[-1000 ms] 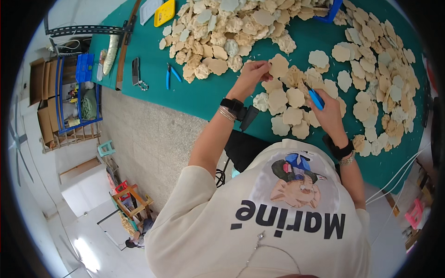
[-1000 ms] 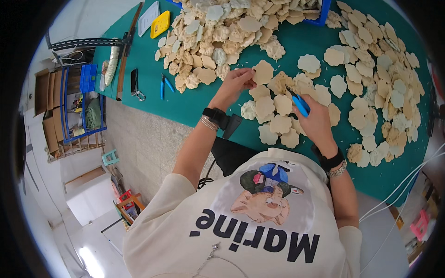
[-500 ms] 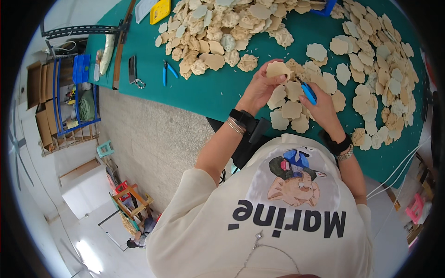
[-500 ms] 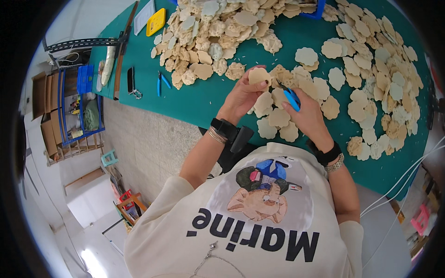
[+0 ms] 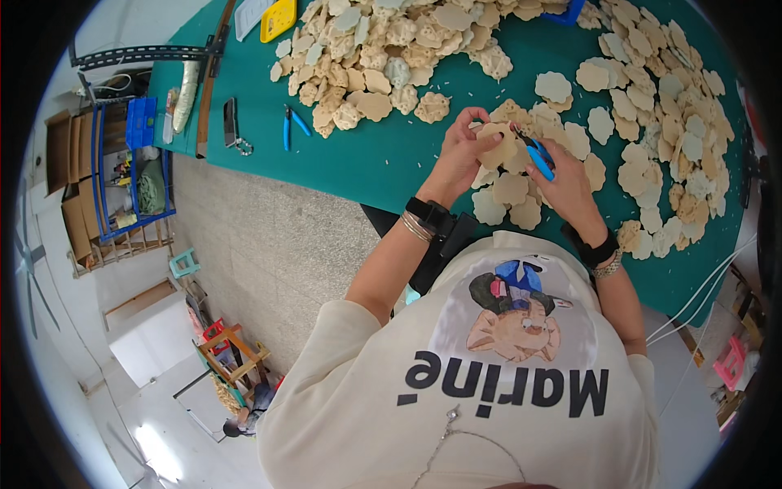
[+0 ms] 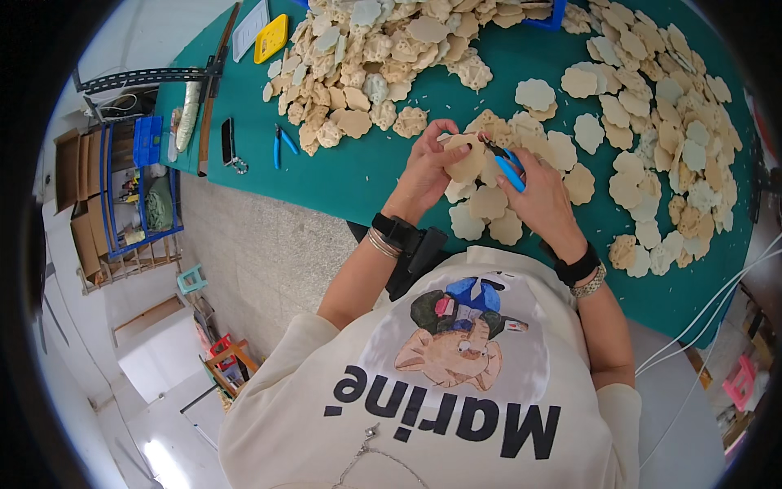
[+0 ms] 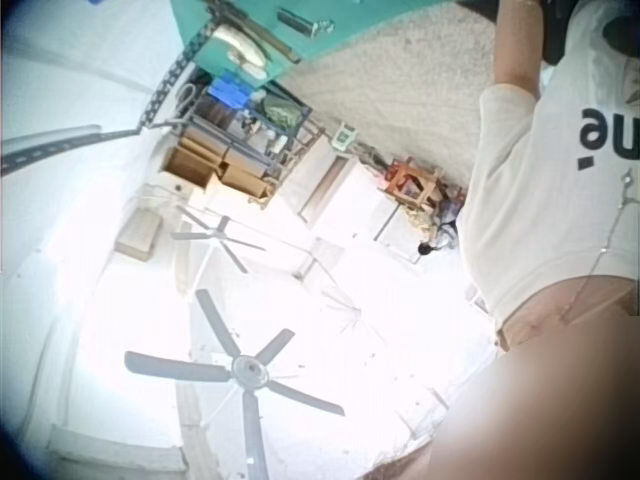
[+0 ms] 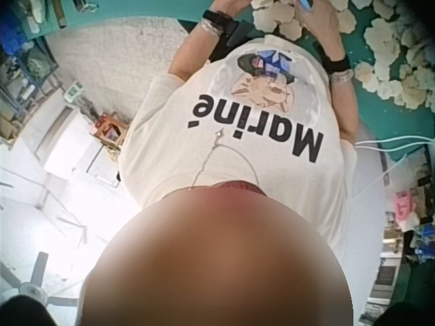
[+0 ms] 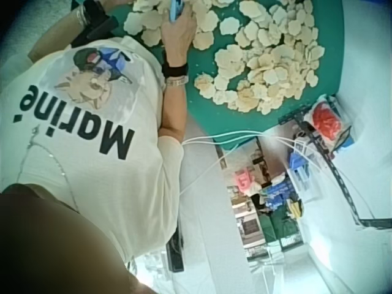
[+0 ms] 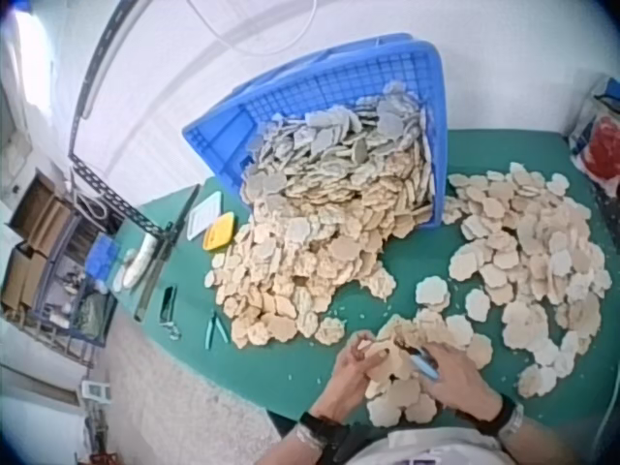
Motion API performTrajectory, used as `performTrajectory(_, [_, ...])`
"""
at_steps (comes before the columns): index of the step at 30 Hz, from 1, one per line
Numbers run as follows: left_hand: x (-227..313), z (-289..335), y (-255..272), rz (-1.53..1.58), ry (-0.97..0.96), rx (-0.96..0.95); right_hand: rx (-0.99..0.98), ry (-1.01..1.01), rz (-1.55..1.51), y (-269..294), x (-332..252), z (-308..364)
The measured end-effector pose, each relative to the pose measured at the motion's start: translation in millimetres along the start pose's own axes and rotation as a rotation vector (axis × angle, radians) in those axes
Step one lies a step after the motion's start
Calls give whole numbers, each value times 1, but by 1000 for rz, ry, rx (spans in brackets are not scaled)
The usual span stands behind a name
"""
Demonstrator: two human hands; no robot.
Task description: The person repeatedly picks up irregular beige craft pieces from a green worktable and trims their edges using blue-handled scissors. Trimmed pieces are placed back on the table among other similar items. The person handles the pieces one at a time throughout the clip.
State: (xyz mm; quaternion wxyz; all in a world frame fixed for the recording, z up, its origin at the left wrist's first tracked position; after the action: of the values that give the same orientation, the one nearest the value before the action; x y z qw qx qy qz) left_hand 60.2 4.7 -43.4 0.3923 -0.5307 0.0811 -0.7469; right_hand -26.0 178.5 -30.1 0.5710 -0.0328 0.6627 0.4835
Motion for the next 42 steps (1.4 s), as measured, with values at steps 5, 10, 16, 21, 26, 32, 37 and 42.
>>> performTrajectory(5, [-1, 0, -3, -84, -36, -37, 25, 40, 27, 4, -4, 2])
performTrajectory(10, [2, -3, 1, -216, -79, -62, 27, 81, 93, 10, -6, 2])
performTrajectory(16, [4, -3, 2, -250, -73, -78, 10, 80, 125, 16, -12, 1])
performTrajectory(21, [5, -2, 3, -245, -52, -102, 8, 73, 81, 18, -15, 1])
performTrajectory(26, [5, -3, 6, -278, -36, -97, 1, 123, 110, 17, -15, -2])
performTrajectory(32, [-2, -7, 12, -288, 36, -65, -71, 11, 80, 13, -1, -1])
performTrajectory(37, [-1, -24, 8, -522, 6, -137, 36, -54, -21, 19, 17, 0])
performTrajectory(42, [25, -79, -6, -1365, -360, -51, 121, -137, 23, 39, 32, 1])
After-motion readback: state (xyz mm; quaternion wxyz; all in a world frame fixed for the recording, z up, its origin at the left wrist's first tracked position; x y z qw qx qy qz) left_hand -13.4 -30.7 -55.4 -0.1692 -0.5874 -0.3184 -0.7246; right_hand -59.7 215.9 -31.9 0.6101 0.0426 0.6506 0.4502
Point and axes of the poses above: each hand's wrist, its own z-axis away from the middle knuckle, its own y-axis out of the back of the hand, x = y × z, the point moved 3 cm from there along -z, towards the middle knuckle, and after that the axes turned 3 degrees about x, right-handed, at the moved point
